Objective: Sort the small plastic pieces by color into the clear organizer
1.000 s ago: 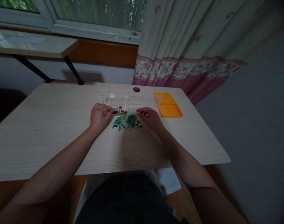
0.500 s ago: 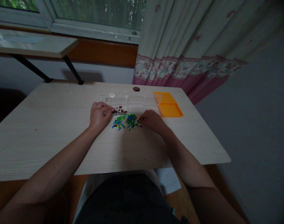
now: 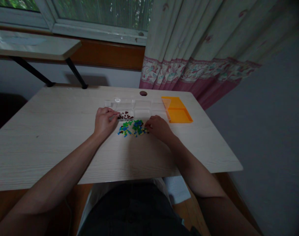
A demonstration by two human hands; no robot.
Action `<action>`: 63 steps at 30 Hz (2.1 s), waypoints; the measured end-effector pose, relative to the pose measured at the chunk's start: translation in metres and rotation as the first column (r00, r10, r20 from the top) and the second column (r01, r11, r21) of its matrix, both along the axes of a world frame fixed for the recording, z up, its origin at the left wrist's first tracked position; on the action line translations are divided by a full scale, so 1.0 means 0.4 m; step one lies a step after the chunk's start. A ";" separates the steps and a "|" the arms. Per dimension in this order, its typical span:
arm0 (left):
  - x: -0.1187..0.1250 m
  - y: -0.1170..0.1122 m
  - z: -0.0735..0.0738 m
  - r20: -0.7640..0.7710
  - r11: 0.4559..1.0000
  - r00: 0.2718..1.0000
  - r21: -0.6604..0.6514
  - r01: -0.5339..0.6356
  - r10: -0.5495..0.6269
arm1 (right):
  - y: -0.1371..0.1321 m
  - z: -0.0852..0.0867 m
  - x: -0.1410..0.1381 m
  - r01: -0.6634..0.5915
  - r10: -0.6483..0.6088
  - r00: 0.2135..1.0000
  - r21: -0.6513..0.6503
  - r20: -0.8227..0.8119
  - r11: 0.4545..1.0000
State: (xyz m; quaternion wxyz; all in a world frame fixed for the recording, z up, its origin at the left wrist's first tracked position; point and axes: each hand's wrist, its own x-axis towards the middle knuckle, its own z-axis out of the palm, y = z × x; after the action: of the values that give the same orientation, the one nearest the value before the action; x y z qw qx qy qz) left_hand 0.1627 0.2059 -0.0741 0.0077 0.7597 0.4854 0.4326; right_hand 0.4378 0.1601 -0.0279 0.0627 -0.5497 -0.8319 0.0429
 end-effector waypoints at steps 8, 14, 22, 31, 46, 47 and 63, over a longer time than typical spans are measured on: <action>0.001 0.000 -0.002 -0.003 1.000 1.000 0.010 -0.012 0.012 | 0.005 -0.004 -0.001 0.031 -0.035 0.995 -0.051 -0.091 0.998; 0.002 -0.003 0.002 -0.010 1.000 1.000 0.001 0.002 -0.002 | 0.004 -0.014 -0.001 0.035 -0.042 0.992 -0.055 -0.121 0.998; 0.003 -0.002 0.002 0.001 1.000 1.000 -0.001 0.023 -0.023 | 0.010 -0.013 0.003 0.086 -0.067 0.967 0.066 -0.244 0.994; 0.022 -0.031 0.035 -0.044 0.989 0.989 0.036 0.142 -0.140 | 0.011 -0.018 -0.029 0.144 -0.203 0.639 -0.144 -0.742 0.979; 0.074 -0.112 0.067 -0.162 0.931 0.926 0.078 0.357 -0.341 | -0.025 -0.034 -0.088 -0.281 -0.481 0.230 -0.531 -0.846 0.799; 0.074 -0.112 0.066 -0.158 0.930 0.926 0.083 0.359 -0.344 | -0.026 -0.039 -0.091 -0.305 -0.485 0.223 -0.533 -0.846 0.790; 0.074 -0.117 0.081 -0.128 0.917 0.925 0.142 0.374 -0.358 | -0.045 -0.030 -0.115 -0.355 -0.557 0.076 -0.544 -0.827 0.760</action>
State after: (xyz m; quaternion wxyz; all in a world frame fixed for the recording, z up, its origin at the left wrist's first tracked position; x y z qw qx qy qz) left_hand 0.1923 0.1589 -0.0419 0.0019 0.8558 0.2974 0.4233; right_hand 0.3919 0.1422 -0.0401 0.4204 -0.4144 -0.4421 0.6753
